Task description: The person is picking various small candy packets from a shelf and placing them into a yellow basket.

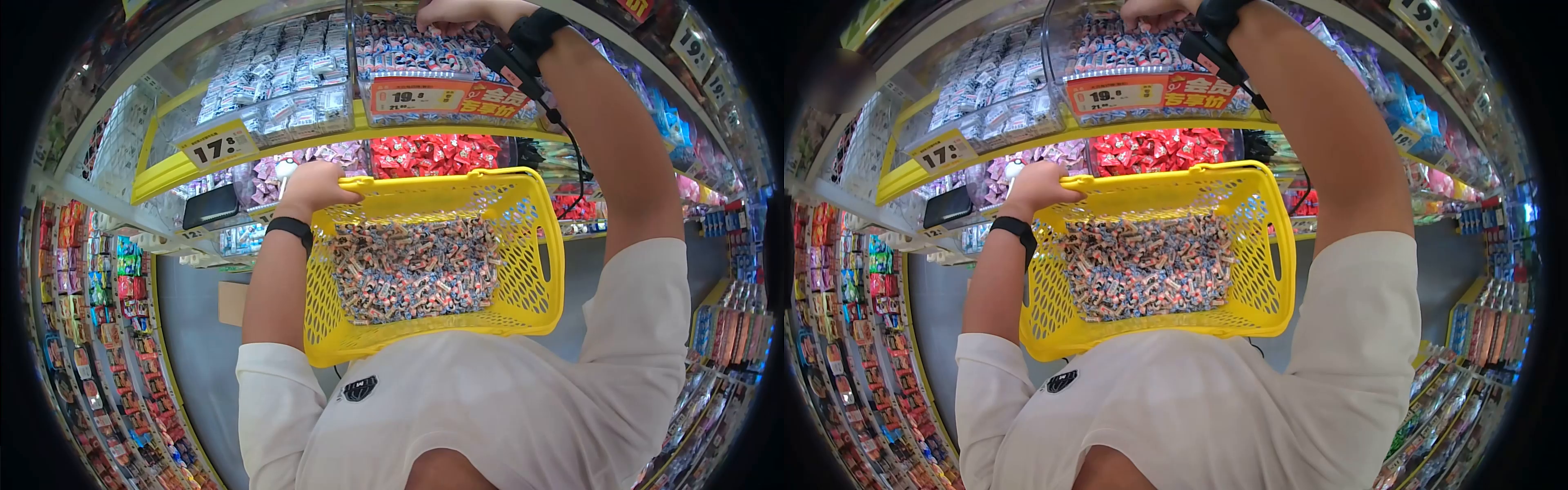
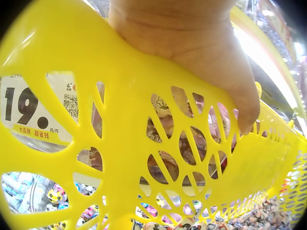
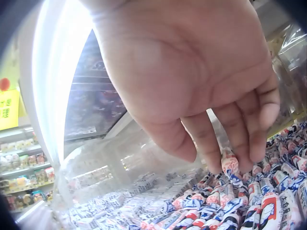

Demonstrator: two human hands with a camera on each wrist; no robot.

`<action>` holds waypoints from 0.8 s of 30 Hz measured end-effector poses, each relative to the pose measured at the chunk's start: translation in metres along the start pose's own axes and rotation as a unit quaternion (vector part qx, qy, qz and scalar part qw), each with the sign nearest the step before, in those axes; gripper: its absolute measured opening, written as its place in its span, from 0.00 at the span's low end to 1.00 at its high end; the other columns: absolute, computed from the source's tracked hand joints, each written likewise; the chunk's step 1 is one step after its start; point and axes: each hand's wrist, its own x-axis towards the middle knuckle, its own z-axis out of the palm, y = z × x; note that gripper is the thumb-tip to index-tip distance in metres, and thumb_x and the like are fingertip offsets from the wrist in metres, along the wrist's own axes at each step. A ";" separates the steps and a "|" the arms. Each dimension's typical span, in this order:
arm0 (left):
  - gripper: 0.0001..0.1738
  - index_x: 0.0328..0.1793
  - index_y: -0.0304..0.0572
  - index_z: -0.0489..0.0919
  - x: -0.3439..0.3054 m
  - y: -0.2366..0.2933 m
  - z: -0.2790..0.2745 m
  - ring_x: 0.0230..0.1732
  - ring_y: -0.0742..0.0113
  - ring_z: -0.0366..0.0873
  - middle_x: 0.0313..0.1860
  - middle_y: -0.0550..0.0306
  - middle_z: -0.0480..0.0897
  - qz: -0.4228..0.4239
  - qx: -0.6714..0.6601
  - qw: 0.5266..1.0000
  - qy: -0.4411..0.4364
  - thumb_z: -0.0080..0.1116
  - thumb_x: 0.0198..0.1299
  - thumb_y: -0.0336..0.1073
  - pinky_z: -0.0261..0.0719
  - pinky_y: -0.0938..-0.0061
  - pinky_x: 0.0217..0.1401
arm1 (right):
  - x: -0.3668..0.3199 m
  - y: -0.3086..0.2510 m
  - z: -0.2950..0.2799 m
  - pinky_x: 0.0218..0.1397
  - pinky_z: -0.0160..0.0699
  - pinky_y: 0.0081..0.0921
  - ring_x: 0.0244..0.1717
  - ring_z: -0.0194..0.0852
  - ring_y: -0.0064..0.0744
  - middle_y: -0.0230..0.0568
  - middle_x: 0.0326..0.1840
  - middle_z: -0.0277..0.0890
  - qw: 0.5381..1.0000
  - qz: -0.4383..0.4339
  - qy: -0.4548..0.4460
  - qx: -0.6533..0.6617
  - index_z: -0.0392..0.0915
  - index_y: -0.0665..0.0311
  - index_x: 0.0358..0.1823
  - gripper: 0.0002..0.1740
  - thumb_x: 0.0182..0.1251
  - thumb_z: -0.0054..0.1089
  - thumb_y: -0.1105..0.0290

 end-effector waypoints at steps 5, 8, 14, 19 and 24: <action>0.32 0.34 0.43 0.87 0.001 0.000 0.000 0.35 0.49 0.84 0.29 0.46 0.85 -0.001 0.002 1.000 -0.003 0.68 0.42 0.66 0.80 0.58 0.42 | 0.001 -0.019 0.009 0.32 0.72 0.29 0.29 0.75 0.25 0.27 0.28 0.80 0.993 0.079 -0.043 -0.072 0.84 0.51 0.35 0.14 0.62 0.53 0.55; 0.32 0.34 0.43 0.87 0.001 0.000 0.000 0.35 0.49 0.84 0.29 0.46 0.85 -0.001 0.003 1.000 -0.006 0.68 0.42 0.67 0.80 0.58 0.42 | 0.014 -0.013 0.009 0.33 0.73 0.29 0.31 0.77 0.26 0.28 0.30 0.80 0.991 0.068 -0.075 -0.084 0.84 0.52 0.37 0.14 0.61 0.53 0.55; 0.32 0.34 0.43 0.87 0.001 0.001 -0.001 0.35 0.49 0.84 0.30 0.46 0.85 -0.002 0.007 1.000 -0.010 0.68 0.42 0.67 0.80 0.58 0.42 | 0.019 -0.006 0.015 0.35 0.75 0.30 0.32 0.78 0.27 0.29 0.32 0.80 0.995 0.076 -0.058 -0.042 0.83 0.54 0.37 0.13 0.60 0.53 0.57; 0.32 0.34 0.43 0.87 0.000 0.002 -0.001 0.35 0.49 0.84 0.30 0.46 0.85 -0.005 0.010 1.000 -0.010 0.68 0.42 0.67 0.80 0.58 0.42 | 0.015 -0.009 0.010 0.36 0.79 0.31 0.32 0.79 0.28 0.30 0.34 0.82 0.992 0.076 -0.074 -0.063 0.82 0.56 0.39 0.14 0.61 0.53 0.56; 0.32 0.38 0.48 0.89 0.002 0.002 -0.002 0.36 0.53 0.85 0.32 0.49 0.86 -0.016 0.022 0.999 -0.028 0.68 0.41 0.67 0.82 0.59 0.43 | 0.042 0.014 0.015 0.37 0.81 0.30 0.32 0.79 0.26 0.29 0.39 0.83 0.993 0.059 -0.102 -0.009 0.82 0.55 0.43 0.15 0.65 0.52 0.55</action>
